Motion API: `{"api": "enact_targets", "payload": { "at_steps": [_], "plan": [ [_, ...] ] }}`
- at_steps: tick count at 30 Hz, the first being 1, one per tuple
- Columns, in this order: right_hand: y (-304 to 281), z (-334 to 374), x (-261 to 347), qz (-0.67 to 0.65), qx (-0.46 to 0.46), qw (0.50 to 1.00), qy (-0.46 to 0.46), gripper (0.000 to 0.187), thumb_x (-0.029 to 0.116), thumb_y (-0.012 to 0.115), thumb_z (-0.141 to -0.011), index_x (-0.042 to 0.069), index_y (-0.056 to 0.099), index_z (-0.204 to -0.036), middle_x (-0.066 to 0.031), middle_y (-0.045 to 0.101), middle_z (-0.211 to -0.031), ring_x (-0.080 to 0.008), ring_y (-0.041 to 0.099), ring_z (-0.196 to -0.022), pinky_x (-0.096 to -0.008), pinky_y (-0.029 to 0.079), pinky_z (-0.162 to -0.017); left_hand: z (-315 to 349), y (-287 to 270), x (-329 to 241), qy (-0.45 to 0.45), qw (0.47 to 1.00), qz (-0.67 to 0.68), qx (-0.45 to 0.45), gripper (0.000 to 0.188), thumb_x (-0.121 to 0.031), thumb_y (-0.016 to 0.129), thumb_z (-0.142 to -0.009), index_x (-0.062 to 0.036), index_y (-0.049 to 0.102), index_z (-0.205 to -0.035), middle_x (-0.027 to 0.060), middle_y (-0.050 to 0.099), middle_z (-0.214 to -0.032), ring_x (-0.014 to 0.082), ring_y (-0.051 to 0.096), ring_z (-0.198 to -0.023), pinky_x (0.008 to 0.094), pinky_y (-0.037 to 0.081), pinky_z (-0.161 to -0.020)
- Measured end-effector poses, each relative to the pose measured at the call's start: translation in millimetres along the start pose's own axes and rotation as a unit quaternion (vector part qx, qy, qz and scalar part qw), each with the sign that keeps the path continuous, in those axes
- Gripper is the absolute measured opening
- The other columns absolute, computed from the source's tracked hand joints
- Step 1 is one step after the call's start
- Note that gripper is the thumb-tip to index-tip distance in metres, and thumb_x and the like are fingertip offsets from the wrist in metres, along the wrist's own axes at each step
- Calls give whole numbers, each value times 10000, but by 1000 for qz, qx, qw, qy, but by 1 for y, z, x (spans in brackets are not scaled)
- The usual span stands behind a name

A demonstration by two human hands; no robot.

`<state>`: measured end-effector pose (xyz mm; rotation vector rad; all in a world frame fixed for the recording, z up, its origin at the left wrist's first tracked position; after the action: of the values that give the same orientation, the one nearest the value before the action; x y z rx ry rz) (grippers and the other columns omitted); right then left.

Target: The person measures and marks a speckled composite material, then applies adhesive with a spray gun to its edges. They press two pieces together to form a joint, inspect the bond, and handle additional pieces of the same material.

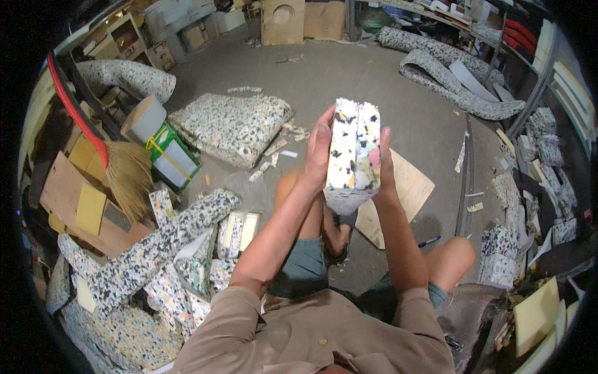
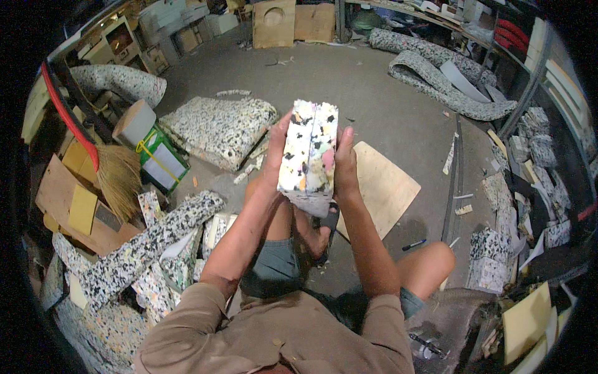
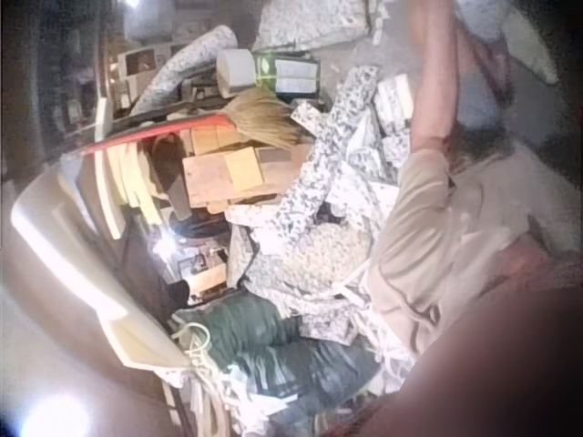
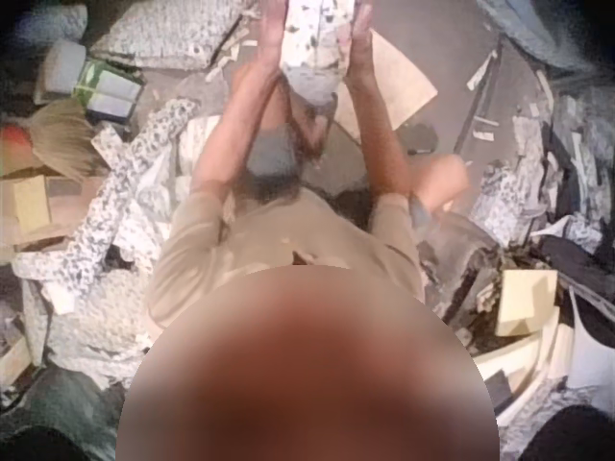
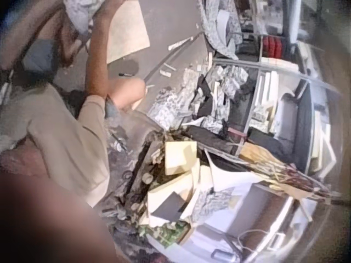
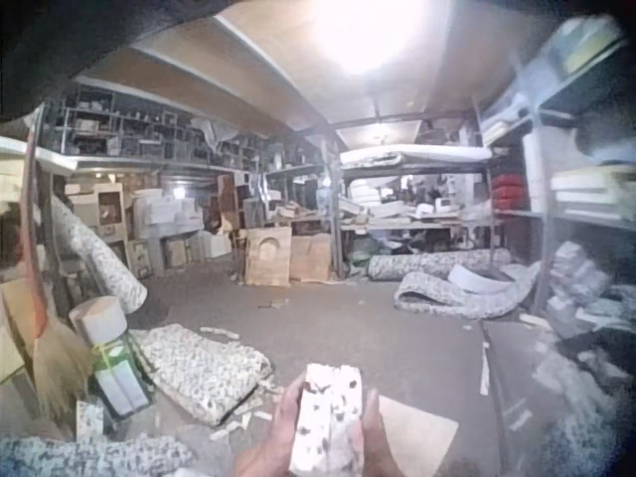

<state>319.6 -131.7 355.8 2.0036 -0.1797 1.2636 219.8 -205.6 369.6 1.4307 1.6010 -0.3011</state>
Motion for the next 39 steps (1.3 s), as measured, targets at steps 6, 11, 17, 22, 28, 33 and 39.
{"api": "enact_targets", "payload": {
  "at_steps": [6,11,17,22,28,33,39],
  "plan": [
    [-1,-3,6,96,13,991,-96,879,654,233,-1007,-53,226,-1530,-223,377,-1518,-284,383,-1395,-360,280,-1151,-9,-5,3,-59,996,74,4,647,-483,450,-1016,44,389,-1386,191,588,-1250,218,618,-1131,356,514,-960],
    [6,15,14,193,23,963,-186,893,661,279,-1000,-40,194,-1546,-203,388,-1514,-249,395,-1383,-356,293,-1141,2,4,-19,-64,996,42,-51,474,-334,500,-993,34,441,-1285,147,612,-1140,170,636,-1002,311,540,-856],
    [24,26,24,201,87,946,-237,700,417,375,-1043,-48,214,-1540,-228,300,-1568,-301,306,-1449,-396,226,-1180,6,17,-56,-116,990,44,-73,282,-232,576,-986,0,504,-1128,85,627,-980,102,631,-816,243,548,-705],
    [39,38,21,194,100,944,-246,724,420,377,-1022,-46,194,-1545,-217,211,-1607,-297,244,-1481,-403,184,-1197,18,17,-76,-137,982,29,-125,202,-205,572,-982,-9,536,-1010,101,637,-1023,94,617,-839,260,536,-694],
    [41,49,7,204,127,937,-254,807,513,411,-993,-19,176,-1552,-193,184,-1615,-294,247,-1475,-425,217,-1189,33,7,-71,-106,983,-26,-146,172,-184,497,-977,-26,565,-985,161,663,-1195,161,668,-934,284,547,-853],
    [43,41,1,186,146,934,-268,878,591,439,-969,3,162,-1558,-173,160,-1621,-292,249,-1469,-444,244,-1183,28,-1,-51,-14,995,-32,-93,207,-217,510,-979,-30,597,-1005,130,658,-1128,143,611,-903,313,524,-819],
    [53,28,1,66,95,979,-168,829,608,309,-1005,-13,196,-1542,-214,353,-1524,-324,389,-1390,-462,310,-1150,33,-16,-57,118,974,-180,-65,440,-38,526,-941,58,390,-1349,255,402,-1325,327,504,-1205,373,436,-1007]
  ]
}}
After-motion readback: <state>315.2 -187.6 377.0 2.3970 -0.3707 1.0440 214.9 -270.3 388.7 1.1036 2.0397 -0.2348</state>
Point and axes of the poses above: each hand's wrist, its own z-axis away from the middle knuckle, its own y-axis out of the palm, x = y × z, the point moved 2 cm from there along -z, towards the middle knuckle
